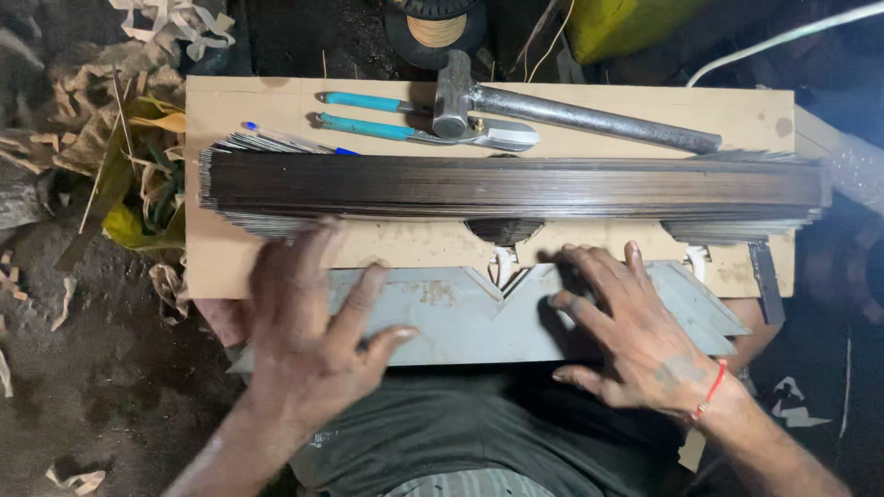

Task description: The person repeatedly picks up thin metal strips from a stack, aligns them, and trims the ends using a metal blade. The trimmed pieces are placed aside while the process continues with the next strip.

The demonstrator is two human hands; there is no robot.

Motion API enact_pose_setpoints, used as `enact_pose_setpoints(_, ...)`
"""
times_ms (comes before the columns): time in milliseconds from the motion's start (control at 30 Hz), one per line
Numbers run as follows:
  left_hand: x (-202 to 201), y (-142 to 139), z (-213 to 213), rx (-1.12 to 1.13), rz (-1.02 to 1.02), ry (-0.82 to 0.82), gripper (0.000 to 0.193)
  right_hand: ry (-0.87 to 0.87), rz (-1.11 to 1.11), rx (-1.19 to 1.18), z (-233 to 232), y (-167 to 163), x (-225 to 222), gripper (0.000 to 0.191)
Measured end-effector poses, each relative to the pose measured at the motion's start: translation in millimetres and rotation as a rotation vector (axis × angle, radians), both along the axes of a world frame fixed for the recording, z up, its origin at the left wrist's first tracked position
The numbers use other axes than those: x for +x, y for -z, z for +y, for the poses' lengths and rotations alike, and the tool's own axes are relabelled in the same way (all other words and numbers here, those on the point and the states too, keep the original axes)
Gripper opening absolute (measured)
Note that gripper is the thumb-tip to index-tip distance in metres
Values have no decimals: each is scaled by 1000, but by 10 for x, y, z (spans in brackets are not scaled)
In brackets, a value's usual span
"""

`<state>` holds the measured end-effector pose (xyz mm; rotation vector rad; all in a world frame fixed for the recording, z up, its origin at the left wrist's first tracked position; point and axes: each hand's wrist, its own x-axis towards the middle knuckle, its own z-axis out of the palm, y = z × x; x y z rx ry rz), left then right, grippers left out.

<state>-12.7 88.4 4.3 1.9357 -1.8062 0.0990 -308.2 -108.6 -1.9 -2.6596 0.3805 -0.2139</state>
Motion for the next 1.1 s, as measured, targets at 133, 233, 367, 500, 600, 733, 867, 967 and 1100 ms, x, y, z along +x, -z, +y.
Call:
enact_pose_setpoints(133,-263,73,-225,472,109,110,116,9,110,40,-131,79,106,75)
enact_pose_setpoints(233,-220,90,-346,640,160,44,98,10,99,71,-182,63,136,74)
enact_pose_setpoints(367,-190,-49,-392,597,202,32,90,9,53,64,-165,-6,121,84)
enact_pose_setpoints(500,-270,-273,-266,389,167,51,88,-24,-101,24,-125,-113,14,85)
enact_pose_setpoints(600,-246,-337,-117,512,278,66,95,-61,-113,53,-66,-182,-123,80)
enact_pose_setpoints(733,-167,-95,-118,1067,407,-19,90,-101,-48,122,-94,-141,-372,64)
enact_pose_setpoints(867,186,366,-105,1021,59,358,76,1,-126,250,-212,-176,-939,40)
enact_pose_setpoints(967,450,696,-338,1363,-129,549,73,137,-163,298,-386,-243,-1480,23)
enact_pose_setpoints(1100,497,664,-886,1760,-273,486,71,426,-458,209,-488,-48,-1817,21)
